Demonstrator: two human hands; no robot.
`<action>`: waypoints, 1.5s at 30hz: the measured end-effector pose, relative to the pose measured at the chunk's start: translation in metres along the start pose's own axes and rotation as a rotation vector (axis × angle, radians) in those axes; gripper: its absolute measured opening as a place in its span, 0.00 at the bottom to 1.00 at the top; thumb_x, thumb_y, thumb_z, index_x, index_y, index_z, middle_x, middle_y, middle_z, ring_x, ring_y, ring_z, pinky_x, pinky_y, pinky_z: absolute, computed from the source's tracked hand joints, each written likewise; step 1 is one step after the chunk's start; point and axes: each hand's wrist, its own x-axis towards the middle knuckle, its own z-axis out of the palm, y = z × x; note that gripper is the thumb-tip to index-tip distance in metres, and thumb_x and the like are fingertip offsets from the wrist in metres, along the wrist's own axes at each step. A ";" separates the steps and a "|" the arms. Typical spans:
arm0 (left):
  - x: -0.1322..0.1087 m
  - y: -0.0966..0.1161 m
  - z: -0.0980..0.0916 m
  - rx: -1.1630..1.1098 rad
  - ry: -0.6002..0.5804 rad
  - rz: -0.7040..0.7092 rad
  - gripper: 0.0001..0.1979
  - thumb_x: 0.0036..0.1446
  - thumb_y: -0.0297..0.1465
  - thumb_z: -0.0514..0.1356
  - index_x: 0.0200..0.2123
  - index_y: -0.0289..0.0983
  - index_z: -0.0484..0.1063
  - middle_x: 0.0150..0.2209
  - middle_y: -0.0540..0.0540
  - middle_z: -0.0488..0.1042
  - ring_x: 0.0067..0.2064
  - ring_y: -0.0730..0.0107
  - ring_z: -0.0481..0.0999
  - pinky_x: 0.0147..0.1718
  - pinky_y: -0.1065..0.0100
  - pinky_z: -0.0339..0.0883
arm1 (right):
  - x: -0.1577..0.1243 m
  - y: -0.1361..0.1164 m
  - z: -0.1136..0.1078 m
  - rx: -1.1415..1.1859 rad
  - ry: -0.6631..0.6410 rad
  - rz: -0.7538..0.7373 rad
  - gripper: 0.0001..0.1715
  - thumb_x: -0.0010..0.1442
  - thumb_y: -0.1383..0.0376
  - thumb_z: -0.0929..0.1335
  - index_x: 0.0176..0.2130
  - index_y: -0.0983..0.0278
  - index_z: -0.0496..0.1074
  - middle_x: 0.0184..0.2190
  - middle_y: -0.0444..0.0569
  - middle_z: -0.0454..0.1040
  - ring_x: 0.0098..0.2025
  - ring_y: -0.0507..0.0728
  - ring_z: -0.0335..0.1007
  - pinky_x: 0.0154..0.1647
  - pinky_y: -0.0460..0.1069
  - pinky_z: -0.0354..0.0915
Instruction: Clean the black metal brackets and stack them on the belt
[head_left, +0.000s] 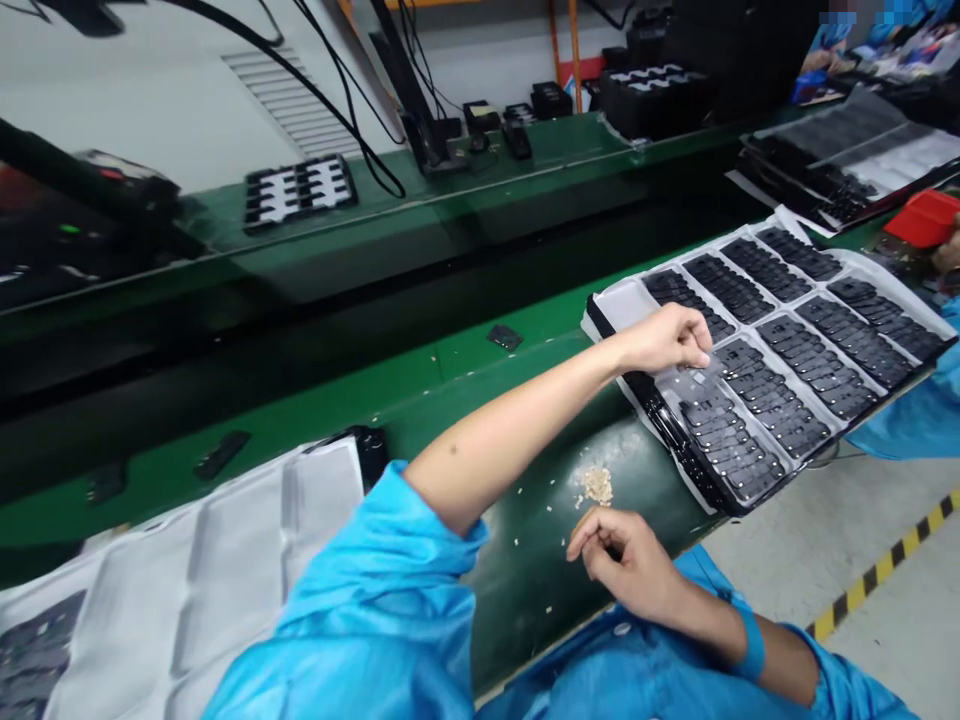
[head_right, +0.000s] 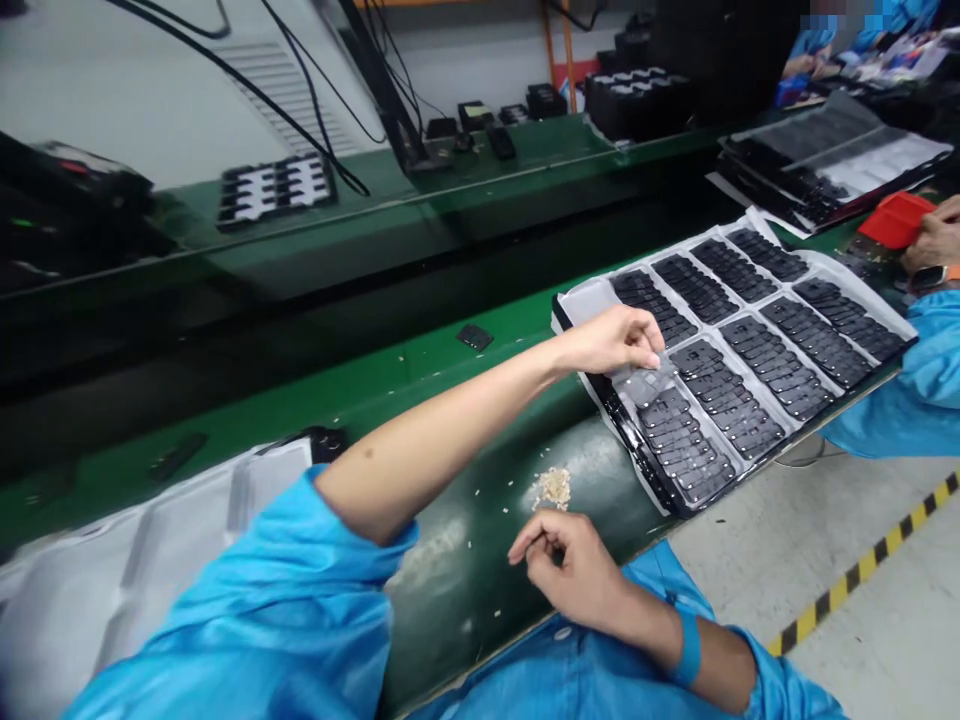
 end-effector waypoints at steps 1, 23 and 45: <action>0.011 -0.001 0.006 0.036 -0.032 -0.017 0.04 0.58 0.19 0.68 0.36 0.30 0.77 0.26 0.50 0.77 0.29 0.75 0.74 0.36 0.68 0.69 | 0.000 0.001 -0.001 -0.003 -0.001 0.005 0.11 0.60 0.73 0.66 0.35 0.62 0.79 0.30 0.44 0.80 0.28 0.50 0.71 0.30 0.45 0.64; -0.008 0.003 -0.006 0.705 0.097 -0.033 0.09 0.65 0.26 0.65 0.47 0.35 0.83 0.47 0.40 0.85 0.50 0.58 0.82 0.51 0.62 0.73 | 0.000 0.014 -0.005 -0.052 -0.042 -0.005 0.11 0.61 0.73 0.66 0.34 0.62 0.78 0.31 0.44 0.77 0.29 0.51 0.69 0.32 0.46 0.62; -0.095 -0.104 -0.142 0.751 0.614 -0.754 0.18 0.56 0.34 0.75 0.48 0.33 0.80 0.52 0.36 0.80 0.53 0.53 0.79 0.53 0.61 0.72 | 0.016 -0.001 -0.003 -0.121 -0.061 0.074 0.08 0.68 0.63 0.70 0.39 0.63 0.78 0.28 0.43 0.77 0.29 0.52 0.70 0.32 0.47 0.63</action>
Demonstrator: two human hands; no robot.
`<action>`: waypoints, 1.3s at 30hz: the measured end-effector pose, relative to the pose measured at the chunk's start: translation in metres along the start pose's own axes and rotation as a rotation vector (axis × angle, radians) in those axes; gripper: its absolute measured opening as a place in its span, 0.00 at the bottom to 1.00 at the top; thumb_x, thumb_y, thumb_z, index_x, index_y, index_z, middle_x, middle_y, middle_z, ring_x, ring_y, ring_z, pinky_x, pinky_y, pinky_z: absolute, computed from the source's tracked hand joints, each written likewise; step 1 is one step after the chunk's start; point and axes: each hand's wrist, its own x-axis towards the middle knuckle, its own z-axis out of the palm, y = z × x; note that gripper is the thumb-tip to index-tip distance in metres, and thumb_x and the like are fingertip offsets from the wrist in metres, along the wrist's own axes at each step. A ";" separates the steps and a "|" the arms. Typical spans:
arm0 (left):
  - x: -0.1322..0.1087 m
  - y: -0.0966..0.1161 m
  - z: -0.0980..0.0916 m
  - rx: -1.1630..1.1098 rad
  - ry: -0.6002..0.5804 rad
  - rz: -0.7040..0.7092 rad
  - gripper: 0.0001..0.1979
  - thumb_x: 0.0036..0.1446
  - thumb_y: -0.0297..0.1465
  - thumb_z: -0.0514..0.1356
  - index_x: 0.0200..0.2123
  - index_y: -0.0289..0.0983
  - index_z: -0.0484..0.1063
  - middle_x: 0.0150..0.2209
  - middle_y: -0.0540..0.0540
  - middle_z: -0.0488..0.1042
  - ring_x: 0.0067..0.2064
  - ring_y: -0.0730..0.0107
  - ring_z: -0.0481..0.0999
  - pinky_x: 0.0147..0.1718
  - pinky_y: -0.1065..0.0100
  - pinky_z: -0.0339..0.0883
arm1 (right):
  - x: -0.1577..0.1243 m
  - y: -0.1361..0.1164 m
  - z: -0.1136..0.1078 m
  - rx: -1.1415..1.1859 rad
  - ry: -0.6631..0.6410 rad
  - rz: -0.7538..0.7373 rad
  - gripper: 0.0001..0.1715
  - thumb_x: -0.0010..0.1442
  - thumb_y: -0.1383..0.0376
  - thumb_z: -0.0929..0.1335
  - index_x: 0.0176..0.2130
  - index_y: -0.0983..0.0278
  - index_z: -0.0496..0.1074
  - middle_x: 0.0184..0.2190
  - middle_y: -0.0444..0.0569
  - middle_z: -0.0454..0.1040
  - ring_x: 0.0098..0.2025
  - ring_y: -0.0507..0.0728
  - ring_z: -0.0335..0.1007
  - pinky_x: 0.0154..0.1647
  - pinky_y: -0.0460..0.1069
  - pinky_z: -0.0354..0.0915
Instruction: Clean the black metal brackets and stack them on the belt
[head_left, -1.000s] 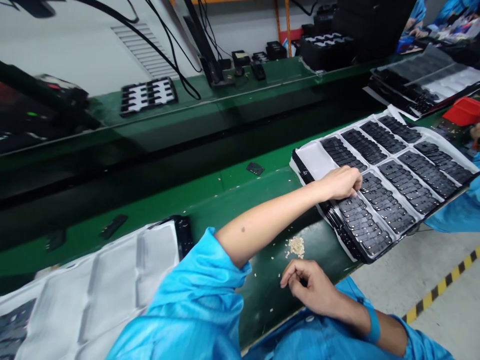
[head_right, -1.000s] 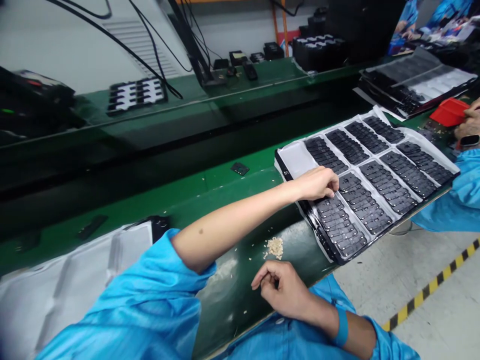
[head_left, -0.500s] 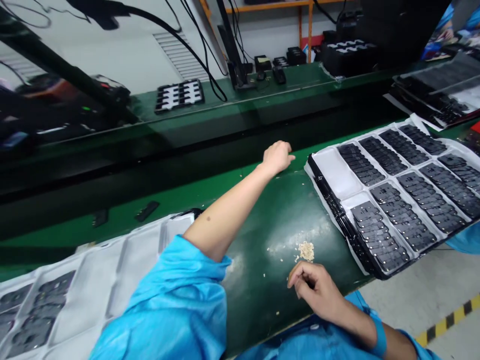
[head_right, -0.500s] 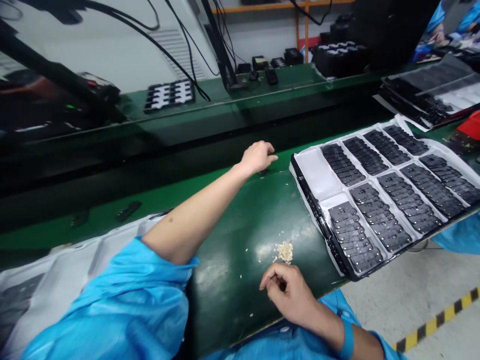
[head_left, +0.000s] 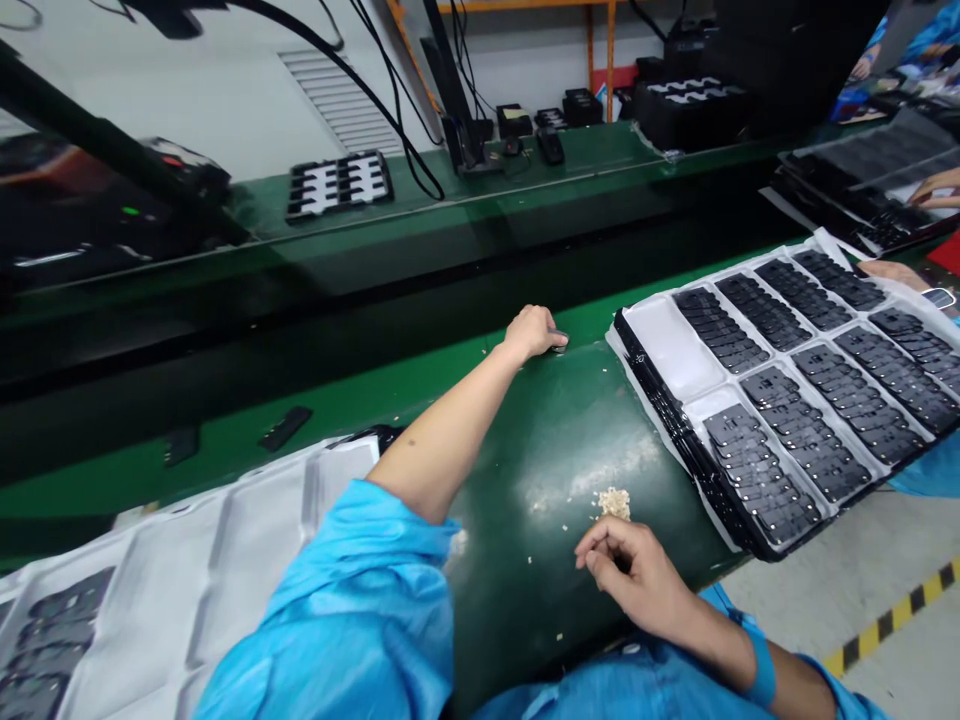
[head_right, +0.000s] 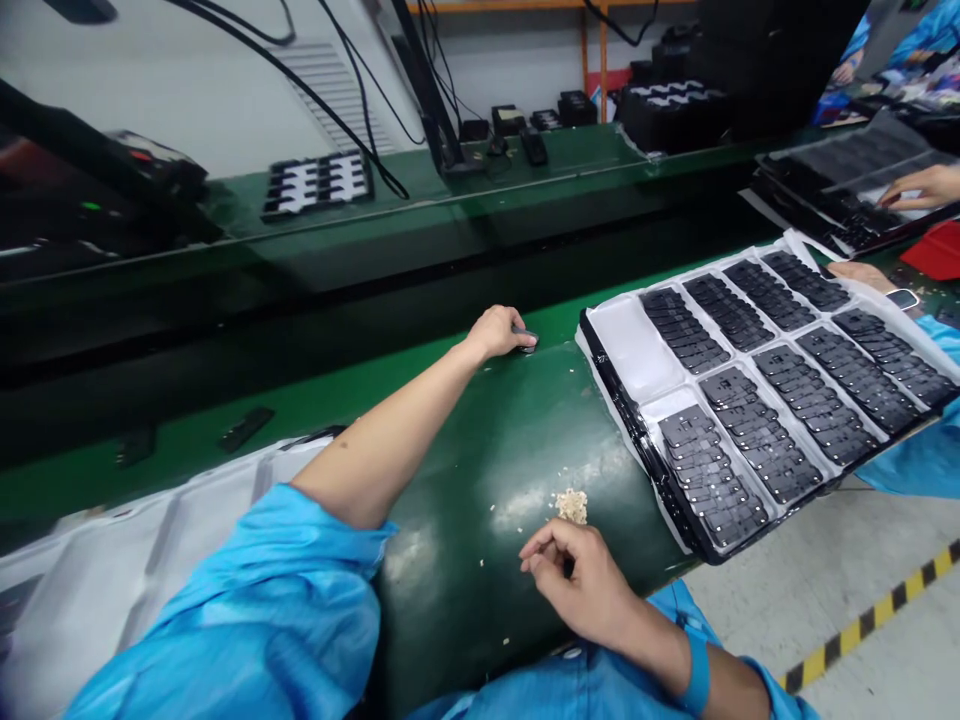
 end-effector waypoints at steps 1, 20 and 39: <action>-0.008 0.000 -0.004 -0.025 -0.003 0.037 0.11 0.60 0.32 0.72 0.44 0.33 0.81 0.47 0.38 0.81 0.49 0.56 0.80 0.51 0.62 0.72 | 0.000 0.000 0.000 0.013 0.009 0.008 0.09 0.69 0.61 0.70 0.41 0.63 0.78 0.29 0.44 0.77 0.29 0.52 0.70 0.33 0.47 0.64; -0.289 -0.018 0.018 -0.259 0.458 0.923 0.15 0.70 0.26 0.65 0.57 0.39 0.74 0.51 0.39 0.79 0.56 0.57 0.79 0.53 0.57 0.78 | 0.009 -0.049 -0.007 0.206 0.197 -0.097 0.21 0.73 0.47 0.69 0.49 0.61 0.72 0.28 0.44 0.79 0.20 0.50 0.69 0.22 0.46 0.67; -0.291 -0.021 0.009 -0.729 -0.094 0.244 0.10 0.68 0.37 0.63 0.34 0.38 0.73 0.28 0.52 0.70 0.30 0.72 0.67 0.31 0.69 0.61 | 0.026 -0.052 -0.007 -0.196 0.112 -0.227 0.14 0.70 0.55 0.73 0.34 0.60 0.80 0.30 0.47 0.78 0.32 0.56 0.73 0.36 0.50 0.69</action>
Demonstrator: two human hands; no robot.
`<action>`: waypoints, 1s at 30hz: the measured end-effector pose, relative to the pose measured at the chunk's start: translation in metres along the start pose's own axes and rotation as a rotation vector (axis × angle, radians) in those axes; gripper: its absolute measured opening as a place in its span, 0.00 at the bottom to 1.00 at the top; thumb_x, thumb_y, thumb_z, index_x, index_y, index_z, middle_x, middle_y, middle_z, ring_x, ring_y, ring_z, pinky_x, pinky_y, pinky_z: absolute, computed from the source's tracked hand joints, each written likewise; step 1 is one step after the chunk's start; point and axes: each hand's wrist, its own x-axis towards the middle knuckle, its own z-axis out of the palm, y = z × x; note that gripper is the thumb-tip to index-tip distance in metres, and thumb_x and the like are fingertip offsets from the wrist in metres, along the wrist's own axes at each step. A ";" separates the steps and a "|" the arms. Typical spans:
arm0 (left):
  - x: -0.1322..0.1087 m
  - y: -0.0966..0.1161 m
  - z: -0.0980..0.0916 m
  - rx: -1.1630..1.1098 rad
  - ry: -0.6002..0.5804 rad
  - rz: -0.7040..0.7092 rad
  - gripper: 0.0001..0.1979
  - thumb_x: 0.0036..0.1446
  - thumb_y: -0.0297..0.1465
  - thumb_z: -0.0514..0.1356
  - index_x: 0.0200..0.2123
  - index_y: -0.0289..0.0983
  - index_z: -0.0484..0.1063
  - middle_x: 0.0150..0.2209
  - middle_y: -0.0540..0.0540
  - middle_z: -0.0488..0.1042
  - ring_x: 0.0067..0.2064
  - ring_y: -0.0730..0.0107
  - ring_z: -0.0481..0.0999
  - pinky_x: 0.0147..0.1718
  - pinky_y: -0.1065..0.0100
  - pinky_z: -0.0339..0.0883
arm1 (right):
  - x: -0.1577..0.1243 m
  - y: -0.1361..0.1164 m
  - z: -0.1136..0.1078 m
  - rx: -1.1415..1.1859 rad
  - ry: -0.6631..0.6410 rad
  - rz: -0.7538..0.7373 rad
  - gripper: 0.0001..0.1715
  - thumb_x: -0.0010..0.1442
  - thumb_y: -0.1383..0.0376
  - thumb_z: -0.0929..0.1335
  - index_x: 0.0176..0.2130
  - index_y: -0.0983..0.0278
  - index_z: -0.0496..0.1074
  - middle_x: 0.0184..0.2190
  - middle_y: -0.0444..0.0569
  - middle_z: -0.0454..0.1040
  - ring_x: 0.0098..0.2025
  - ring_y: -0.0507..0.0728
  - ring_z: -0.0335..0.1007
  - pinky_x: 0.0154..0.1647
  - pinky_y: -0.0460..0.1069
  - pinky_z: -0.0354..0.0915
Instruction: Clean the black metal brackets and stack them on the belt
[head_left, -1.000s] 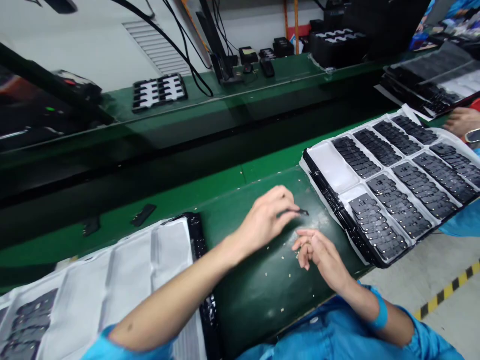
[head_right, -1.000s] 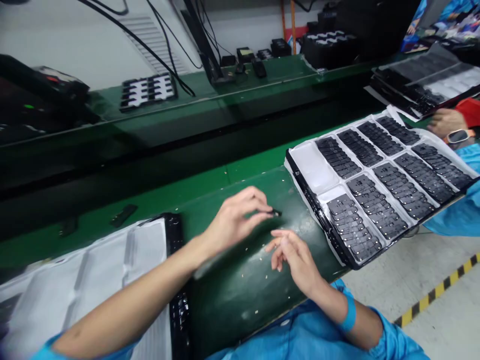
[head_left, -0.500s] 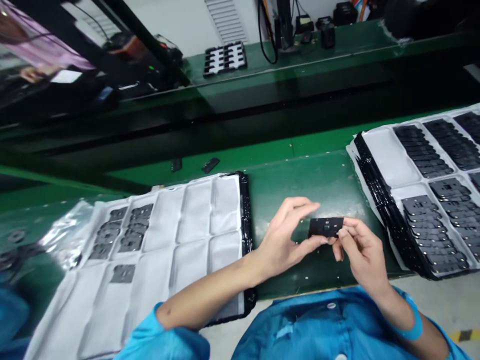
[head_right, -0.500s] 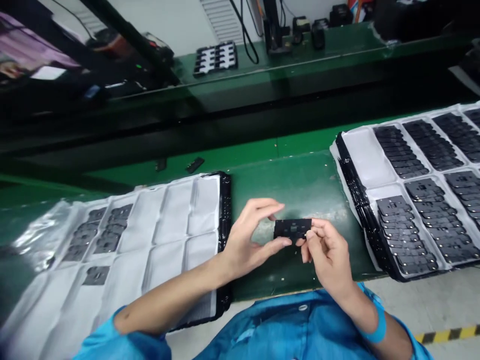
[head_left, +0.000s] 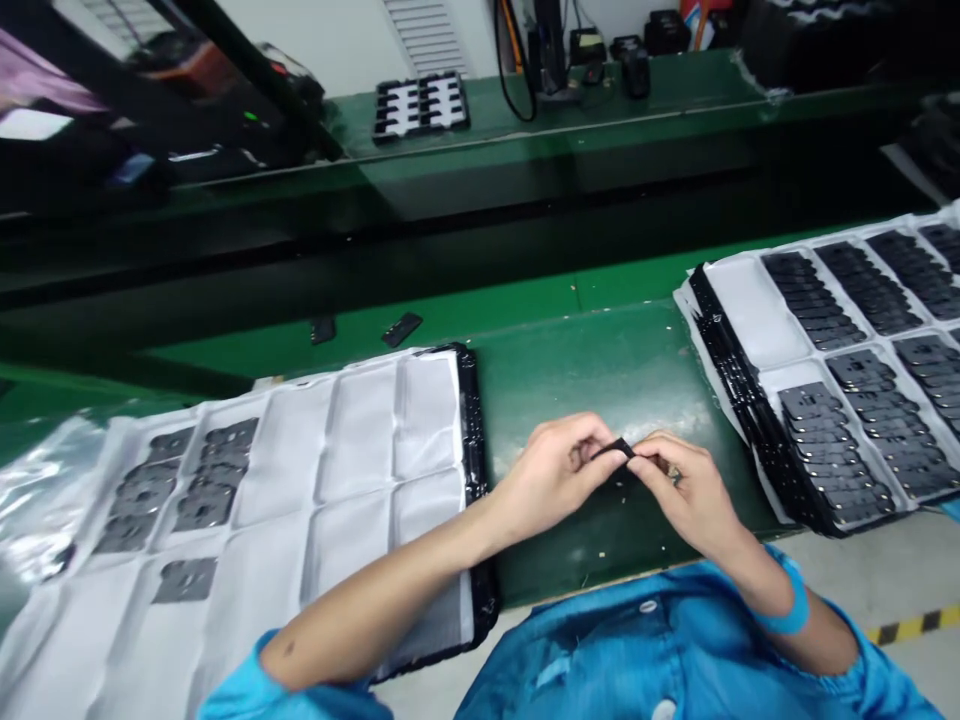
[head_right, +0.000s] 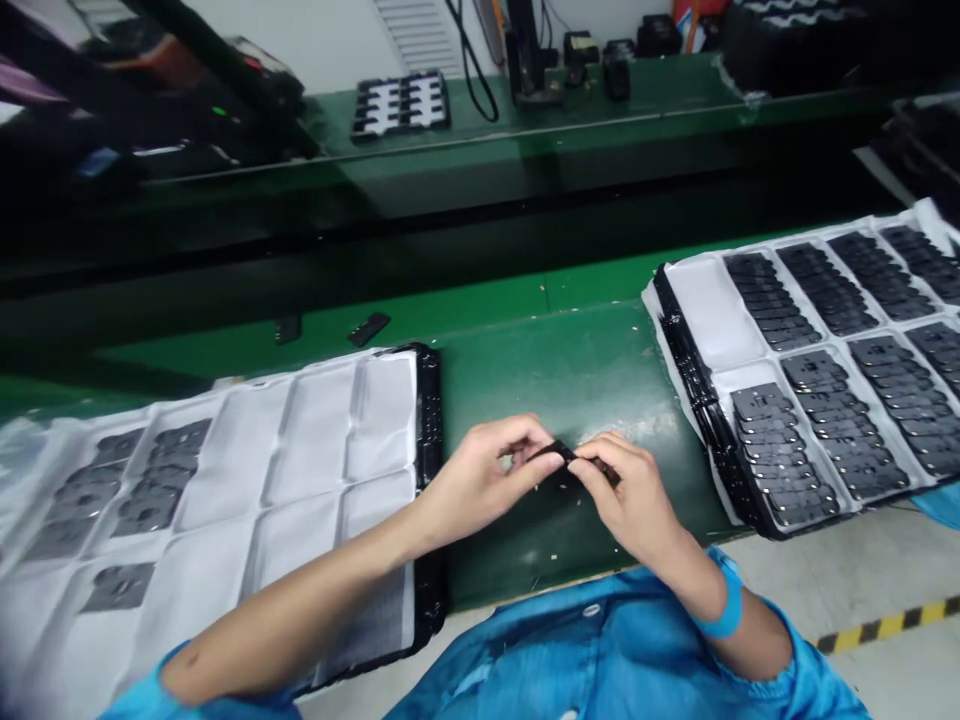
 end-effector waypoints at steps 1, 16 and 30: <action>-0.001 -0.003 0.003 -0.051 0.054 -0.025 0.10 0.67 0.38 0.64 0.37 0.38 0.73 0.30 0.52 0.70 0.30 0.71 0.68 0.32 0.69 0.62 | 0.000 0.004 0.005 0.083 0.032 0.063 0.16 0.68 0.53 0.74 0.34 0.61 0.79 0.29 0.47 0.78 0.31 0.55 0.72 0.34 0.49 0.69; -0.005 0.005 0.012 -0.129 -0.118 -0.052 0.06 0.73 0.36 0.55 0.42 0.41 0.66 0.32 0.50 0.81 0.31 0.69 0.81 0.32 0.70 0.69 | -0.004 -0.001 -0.005 0.074 0.131 0.075 0.17 0.72 0.52 0.70 0.45 0.62 0.81 0.23 0.41 0.73 0.23 0.51 0.68 0.25 0.46 0.66; -0.010 -0.005 0.021 0.173 -0.011 0.134 0.13 0.76 0.36 0.50 0.36 0.40 0.62 0.30 0.52 0.68 0.29 0.70 0.65 0.32 0.67 0.59 | -0.009 0.011 0.001 0.179 0.132 0.063 0.12 0.73 0.57 0.70 0.44 0.61 0.80 0.25 0.41 0.70 0.23 0.50 0.60 0.24 0.47 0.60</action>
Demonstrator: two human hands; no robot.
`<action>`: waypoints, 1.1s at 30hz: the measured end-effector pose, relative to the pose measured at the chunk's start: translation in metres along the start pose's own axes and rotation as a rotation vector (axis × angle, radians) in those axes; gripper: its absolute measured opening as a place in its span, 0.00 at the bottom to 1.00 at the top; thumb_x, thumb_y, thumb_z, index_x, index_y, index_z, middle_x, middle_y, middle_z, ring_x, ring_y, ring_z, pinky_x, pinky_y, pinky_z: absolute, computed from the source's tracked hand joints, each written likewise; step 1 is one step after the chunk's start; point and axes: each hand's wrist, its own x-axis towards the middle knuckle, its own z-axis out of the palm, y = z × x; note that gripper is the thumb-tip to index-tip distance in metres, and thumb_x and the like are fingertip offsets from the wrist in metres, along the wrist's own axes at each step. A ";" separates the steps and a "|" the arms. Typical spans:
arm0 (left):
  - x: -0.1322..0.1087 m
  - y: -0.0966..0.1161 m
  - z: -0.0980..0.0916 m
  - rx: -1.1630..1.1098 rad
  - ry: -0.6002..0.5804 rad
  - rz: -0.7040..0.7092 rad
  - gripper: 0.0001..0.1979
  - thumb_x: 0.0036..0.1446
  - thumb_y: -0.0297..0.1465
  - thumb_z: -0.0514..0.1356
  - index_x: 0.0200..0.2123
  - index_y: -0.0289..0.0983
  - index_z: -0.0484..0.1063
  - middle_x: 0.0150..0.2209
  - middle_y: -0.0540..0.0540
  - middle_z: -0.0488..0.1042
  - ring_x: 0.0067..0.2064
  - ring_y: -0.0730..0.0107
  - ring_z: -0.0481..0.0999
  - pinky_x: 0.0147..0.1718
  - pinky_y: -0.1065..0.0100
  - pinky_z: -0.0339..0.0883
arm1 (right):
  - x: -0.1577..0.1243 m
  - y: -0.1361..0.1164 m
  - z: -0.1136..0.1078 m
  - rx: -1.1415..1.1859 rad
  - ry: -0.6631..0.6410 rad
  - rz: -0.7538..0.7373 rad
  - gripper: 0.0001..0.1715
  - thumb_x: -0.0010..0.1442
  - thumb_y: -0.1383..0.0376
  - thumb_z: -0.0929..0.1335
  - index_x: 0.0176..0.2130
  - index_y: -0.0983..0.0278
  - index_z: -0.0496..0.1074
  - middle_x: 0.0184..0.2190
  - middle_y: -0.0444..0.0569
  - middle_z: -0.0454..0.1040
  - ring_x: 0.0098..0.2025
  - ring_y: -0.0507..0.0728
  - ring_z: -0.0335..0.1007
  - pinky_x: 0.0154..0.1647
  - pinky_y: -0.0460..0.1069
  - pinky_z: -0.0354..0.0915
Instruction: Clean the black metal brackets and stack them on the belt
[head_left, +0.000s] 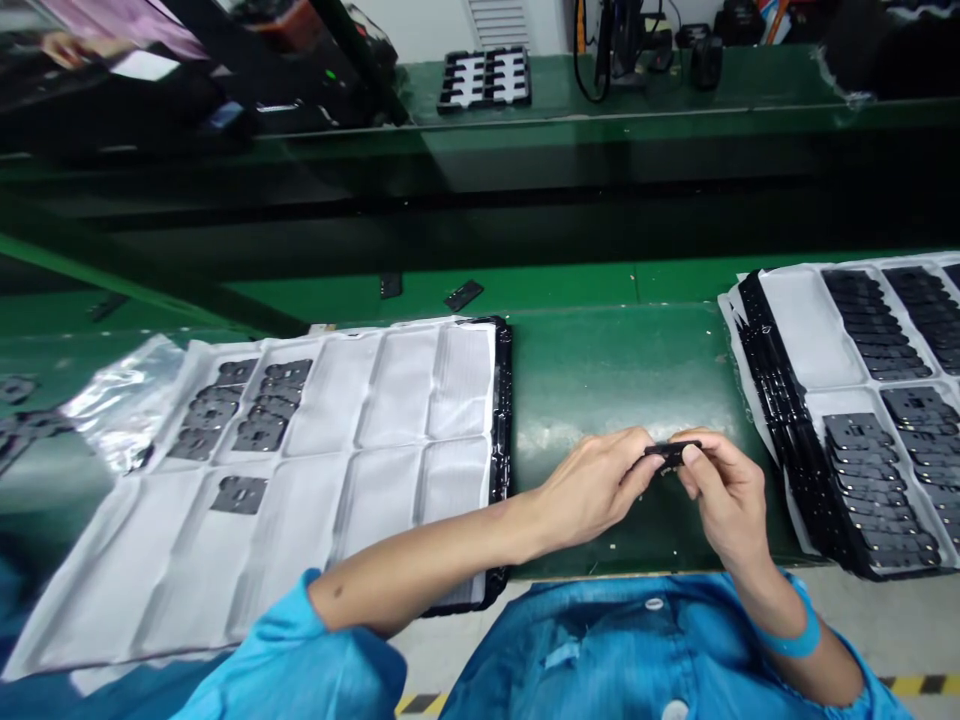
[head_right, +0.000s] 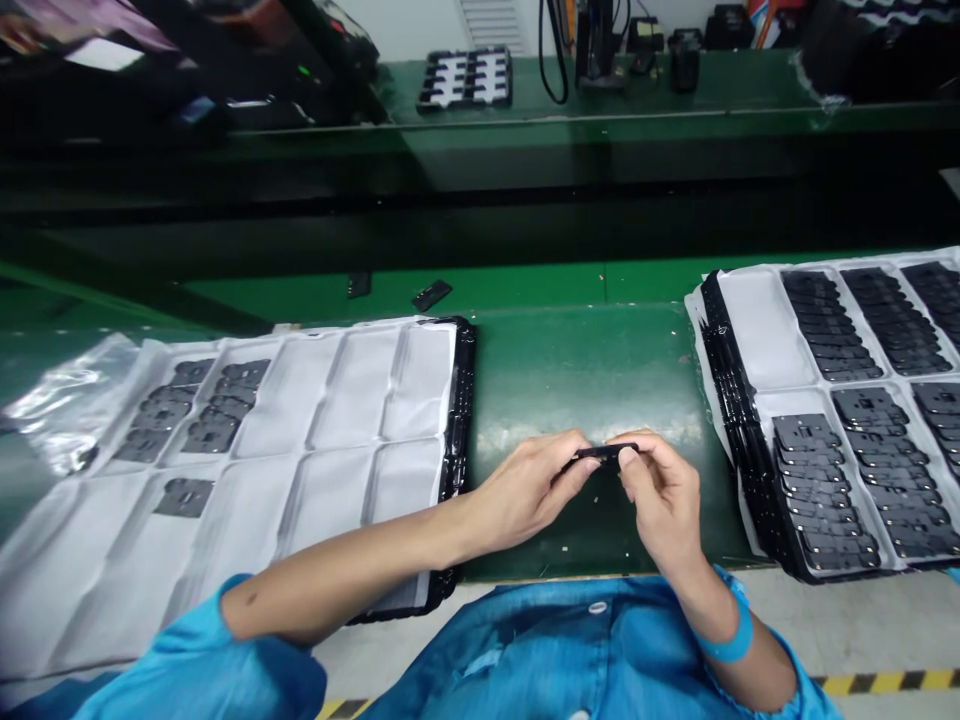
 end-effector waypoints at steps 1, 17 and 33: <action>0.000 0.000 0.001 0.007 0.002 0.008 0.13 0.76 0.35 0.49 0.36 0.41 0.62 0.30 0.53 0.67 0.29 0.70 0.65 0.32 0.67 0.58 | 0.000 0.001 0.000 0.002 0.005 -0.001 0.12 0.73 0.57 0.70 0.43 0.62 0.80 0.26 0.42 0.70 0.23 0.50 0.60 0.24 0.47 0.59; -0.001 -0.002 0.007 -0.068 0.019 -0.016 0.13 0.76 0.35 0.50 0.34 0.41 0.58 0.28 0.55 0.60 0.27 0.72 0.60 0.30 0.67 0.54 | 0.001 0.009 0.004 0.015 0.045 -0.030 0.09 0.68 0.66 0.69 0.41 0.62 0.81 0.28 0.41 0.72 0.25 0.49 0.60 0.26 0.46 0.58; -0.003 -0.001 -0.005 -0.240 -0.015 -0.022 0.11 0.74 0.32 0.45 0.35 0.41 0.58 0.27 0.54 0.60 0.28 0.70 0.61 0.31 0.66 0.57 | 0.002 -0.010 -0.007 -0.207 -0.157 -0.121 0.12 0.77 0.63 0.66 0.39 0.61 0.76 0.28 0.41 0.69 0.30 0.52 0.67 0.35 0.48 0.63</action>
